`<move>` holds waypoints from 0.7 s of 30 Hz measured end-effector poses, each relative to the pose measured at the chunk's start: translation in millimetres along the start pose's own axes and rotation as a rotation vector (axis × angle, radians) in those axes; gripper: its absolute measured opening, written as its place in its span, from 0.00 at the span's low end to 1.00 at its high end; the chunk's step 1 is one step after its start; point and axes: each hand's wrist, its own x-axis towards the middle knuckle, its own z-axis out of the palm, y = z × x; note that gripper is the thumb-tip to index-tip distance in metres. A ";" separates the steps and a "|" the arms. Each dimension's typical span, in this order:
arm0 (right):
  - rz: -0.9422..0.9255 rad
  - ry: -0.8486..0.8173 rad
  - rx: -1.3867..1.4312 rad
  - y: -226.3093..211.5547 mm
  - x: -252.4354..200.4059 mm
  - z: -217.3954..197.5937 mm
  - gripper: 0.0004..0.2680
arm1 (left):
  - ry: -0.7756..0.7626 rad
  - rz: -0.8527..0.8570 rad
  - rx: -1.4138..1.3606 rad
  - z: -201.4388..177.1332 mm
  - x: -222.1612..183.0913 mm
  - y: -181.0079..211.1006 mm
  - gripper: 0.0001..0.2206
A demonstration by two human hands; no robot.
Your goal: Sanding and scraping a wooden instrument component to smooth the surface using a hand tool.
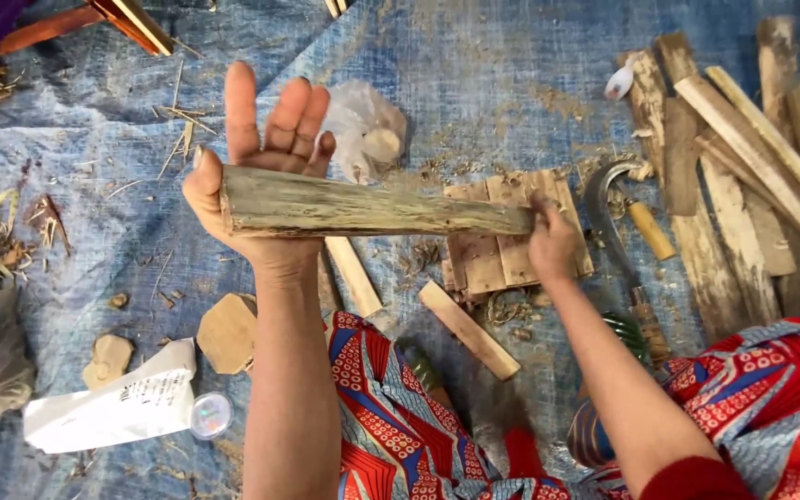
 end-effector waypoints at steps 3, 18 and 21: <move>0.244 -0.076 0.078 -42.0 -4.5 9.3 0.15 | -0.120 0.055 -0.077 -6.6 3.5 -9.9 0.32; 0.021 0.007 0.177 -2.5 -24.3 5.8 0.18 | -0.175 0.104 -0.005 -21.8 10.6 -5.4 0.29; 0.127 -0.016 0.131 15.4 -9.3 8.3 0.13 | -0.153 0.106 -0.024 -12.2 10.8 -5.6 0.29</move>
